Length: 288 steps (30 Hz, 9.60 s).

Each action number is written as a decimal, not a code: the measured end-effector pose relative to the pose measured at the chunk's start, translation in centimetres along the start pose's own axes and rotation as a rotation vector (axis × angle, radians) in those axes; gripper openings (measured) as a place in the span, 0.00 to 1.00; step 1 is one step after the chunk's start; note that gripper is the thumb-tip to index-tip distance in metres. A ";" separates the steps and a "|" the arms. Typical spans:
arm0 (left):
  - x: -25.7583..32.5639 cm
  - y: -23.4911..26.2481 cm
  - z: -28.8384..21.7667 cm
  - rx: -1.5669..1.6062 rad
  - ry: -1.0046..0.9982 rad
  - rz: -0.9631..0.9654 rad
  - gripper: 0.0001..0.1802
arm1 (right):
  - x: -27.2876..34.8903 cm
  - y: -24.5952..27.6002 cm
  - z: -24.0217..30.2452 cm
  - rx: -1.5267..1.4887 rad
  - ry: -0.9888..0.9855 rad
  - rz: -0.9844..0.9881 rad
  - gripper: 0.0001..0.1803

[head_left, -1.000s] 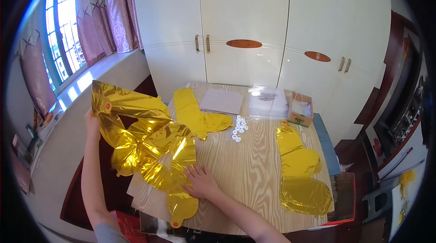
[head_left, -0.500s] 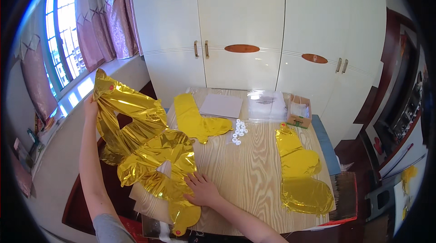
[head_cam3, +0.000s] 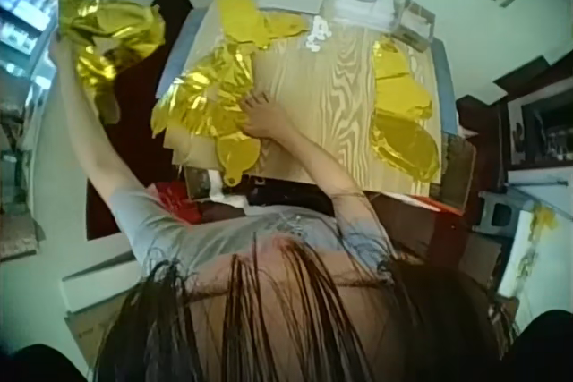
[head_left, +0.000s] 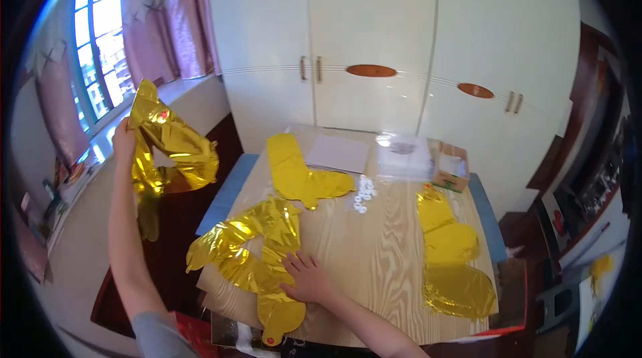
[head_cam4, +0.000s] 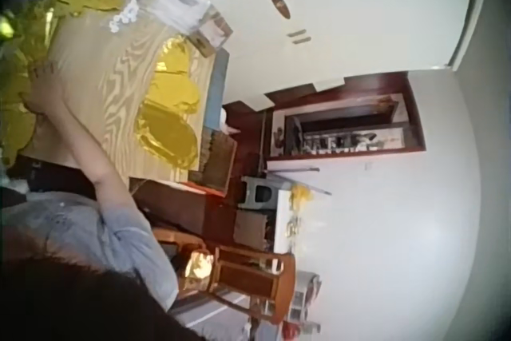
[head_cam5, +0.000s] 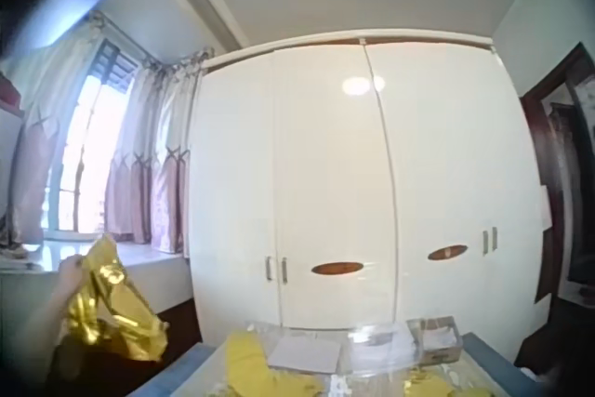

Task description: Folding and stacking gold star-shaped foil balloons on a wooden table.

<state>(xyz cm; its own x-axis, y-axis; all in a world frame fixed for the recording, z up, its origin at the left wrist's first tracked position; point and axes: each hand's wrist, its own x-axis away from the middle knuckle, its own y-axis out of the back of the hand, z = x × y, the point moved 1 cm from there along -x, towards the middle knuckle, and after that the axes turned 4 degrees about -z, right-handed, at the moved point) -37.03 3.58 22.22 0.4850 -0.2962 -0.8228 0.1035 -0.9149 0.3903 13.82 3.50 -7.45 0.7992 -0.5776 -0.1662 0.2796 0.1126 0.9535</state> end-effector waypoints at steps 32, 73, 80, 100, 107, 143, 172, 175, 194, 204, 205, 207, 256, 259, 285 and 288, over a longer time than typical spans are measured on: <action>46.7 4.9 -38.2 0.716 -0.989 1.490 0.48 | 22.2 8.6 -24.3 0.265 -0.601 -0.173 0.33; 49.2 -2.6 -33.1 0.360 -1.127 1.325 0.43 | 28.4 9.2 -24.4 0.178 -0.517 -0.336 0.18; 48.4 -4.0 -37.9 0.642 -0.907 1.220 0.33 | 27.9 10.8 -26.8 -0.437 -0.792 -0.556 0.13; 52.2 -9.8 -43.2 0.811 0.465 1.836 0.13 | 24.9 13.3 -22.8 -0.603 -0.842 -0.917 0.11; 53.0 -9.5 -48.3 1.018 0.763 1.793 0.10 | 27.8 23.0 -25.7 -0.362 -0.762 -1.335 0.10; 47.7 -5.3 -32.3 0.666 -0.824 1.328 0.36 | 17.4 3.1 -0.6 0.063 -0.001 -0.290 0.17; 49.8 -6.0 -32.4 0.373 -1.088 1.138 0.38 | 32.5 11.6 -14.5 0.276 -0.747 -0.245 0.29; 49.6 -6.2 -32.1 0.390 -1.084 1.150 0.39 | 31.7 10.9 -14.5 0.207 -0.567 -0.237 0.27; 48.6 -4.0 -30.5 0.348 -1.096 1.213 0.40 | 23.8 9.0 -21.8 0.217 -0.398 -0.042 0.29; 49.4 -4.7 -32.1 0.378 -1.130 1.205 0.41 | 27.1 9.4 -22.3 0.234 -0.488 -0.026 0.31; 49.4 -4.6 -31.9 0.374 -1.130 1.204 0.41 | 27.1 9.3 -21.8 0.234 -0.472 -0.020 0.31; 49.3 -4.4 -31.4 0.367 -1.130 1.201 0.41 | 26.9 9.4 -20.9 0.235 -0.441 -0.009 0.31; 49.2 -5.9 -31.1 0.377 -1.133 1.219 0.39 | 9.7 10.5 -32.5 0.228 -0.452 -0.302 0.32; 48.9 -6.4 -31.2 0.389 -1.131 1.217 0.39 | 6.4 10.1 -34.4 0.365 -0.401 -0.208 0.34; 46.4 -7.6 -31.7 0.555 -0.985 1.466 0.36 | -13.3 14.3 -51.6 0.012 -0.572 0.348 0.51; 46.3 -7.7 -31.7 0.581 -0.930 1.480 0.36 | -12.3 14.2 -51.4 0.308 -0.347 0.333 0.56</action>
<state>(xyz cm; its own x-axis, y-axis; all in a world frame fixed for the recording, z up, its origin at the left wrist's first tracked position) 12.19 5.61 -5.80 -0.7111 -0.7031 0.0067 -0.2845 0.2965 0.9117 35.32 53.74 -4.83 0.5815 -0.7890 0.1982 -0.1668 0.1228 0.9783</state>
